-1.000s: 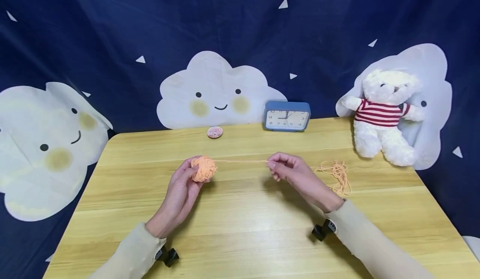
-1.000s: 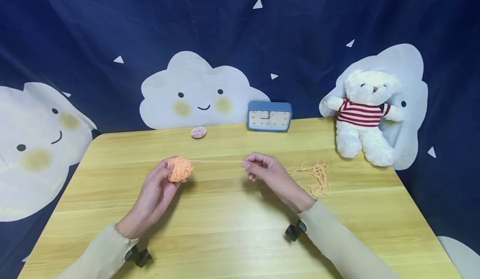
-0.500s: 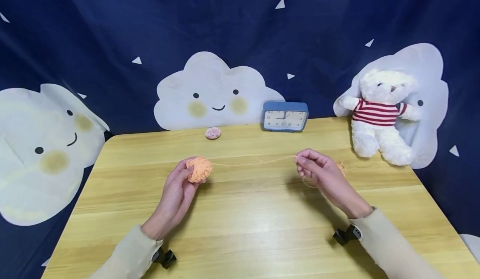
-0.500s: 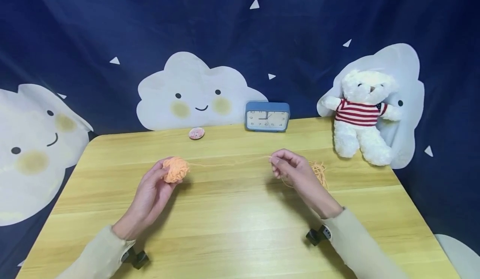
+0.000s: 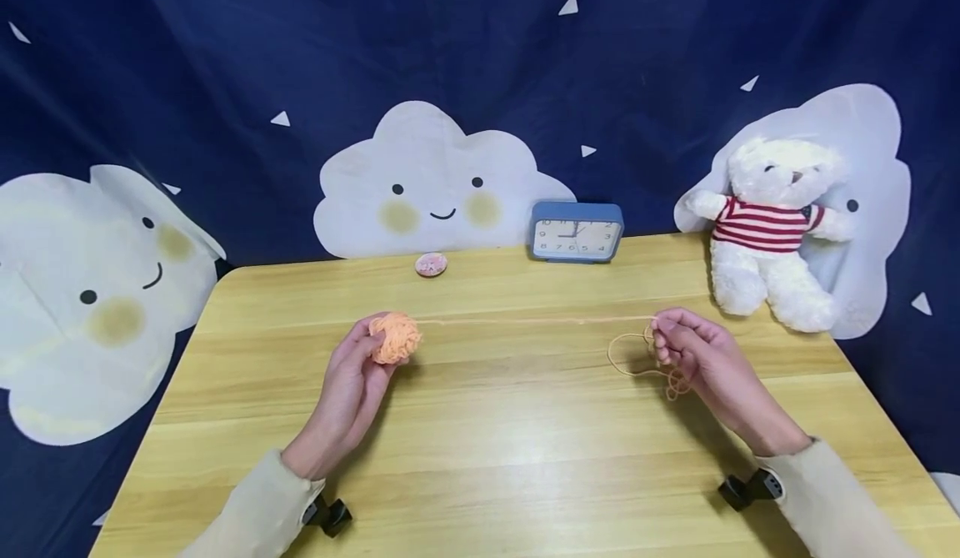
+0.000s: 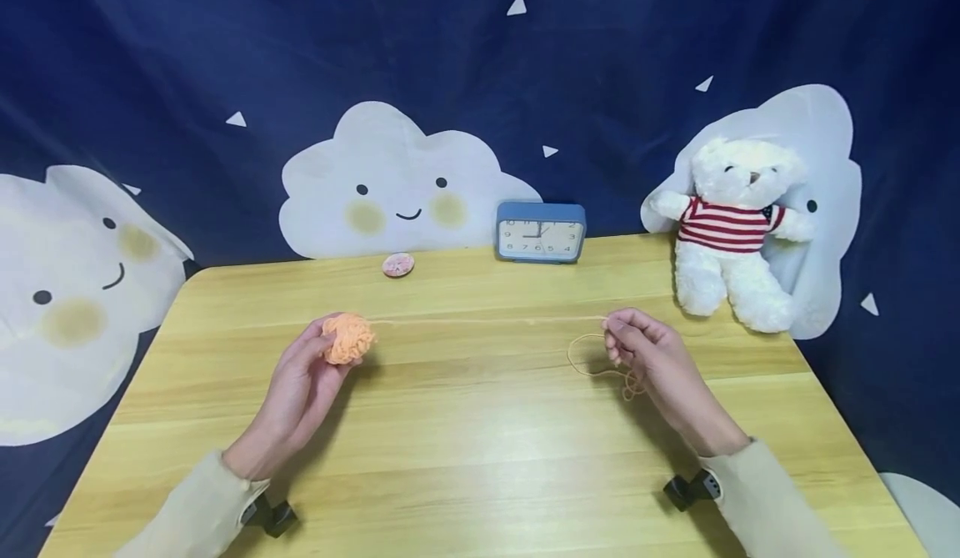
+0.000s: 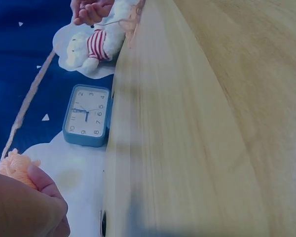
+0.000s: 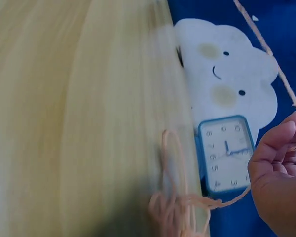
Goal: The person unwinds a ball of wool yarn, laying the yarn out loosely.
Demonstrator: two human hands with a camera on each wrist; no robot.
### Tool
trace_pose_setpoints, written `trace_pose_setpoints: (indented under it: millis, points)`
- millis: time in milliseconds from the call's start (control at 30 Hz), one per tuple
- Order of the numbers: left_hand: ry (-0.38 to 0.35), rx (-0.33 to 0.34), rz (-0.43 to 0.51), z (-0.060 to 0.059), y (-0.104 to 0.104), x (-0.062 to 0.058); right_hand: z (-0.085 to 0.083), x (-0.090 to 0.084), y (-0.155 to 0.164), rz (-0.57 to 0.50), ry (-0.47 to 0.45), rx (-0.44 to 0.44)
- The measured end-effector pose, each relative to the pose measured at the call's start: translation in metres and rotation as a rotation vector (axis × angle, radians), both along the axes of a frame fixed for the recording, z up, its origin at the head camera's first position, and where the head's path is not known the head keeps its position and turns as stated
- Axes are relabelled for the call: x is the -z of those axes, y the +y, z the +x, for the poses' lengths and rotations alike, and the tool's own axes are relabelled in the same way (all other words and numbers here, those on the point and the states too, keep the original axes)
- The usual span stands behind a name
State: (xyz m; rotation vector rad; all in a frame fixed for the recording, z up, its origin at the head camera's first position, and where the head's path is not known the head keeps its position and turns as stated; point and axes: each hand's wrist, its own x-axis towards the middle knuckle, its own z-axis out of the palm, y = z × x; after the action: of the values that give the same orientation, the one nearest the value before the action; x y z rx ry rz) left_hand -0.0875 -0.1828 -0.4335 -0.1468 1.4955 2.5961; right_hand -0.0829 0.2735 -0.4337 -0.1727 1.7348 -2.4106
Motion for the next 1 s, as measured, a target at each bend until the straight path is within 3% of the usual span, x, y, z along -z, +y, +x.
trace_pose_setpoints:
  millis: [333, 533, 767, 1000]
  points:
    - [0.026, -0.016, -0.002, -0.001, 0.002, 0.003, 0.005, 0.011, 0.031, -0.054, -0.028, 0.074]
    - [0.025, -0.05, 0.032, 0.0, 0.0, 0.005, 0.006, 0.017, 0.042, -0.101, -0.095, 0.11]
    - [-0.003, -0.062, 0.029, 0.0, 0.001, 0.002, 0.006, 0.025, 0.063, -0.029, -0.151, 0.168]
    - [-0.036, -0.069, -0.009, 0.0, 0.003, 0.004, 0.002, 0.032, 0.082, 0.021, -0.202, 0.148]
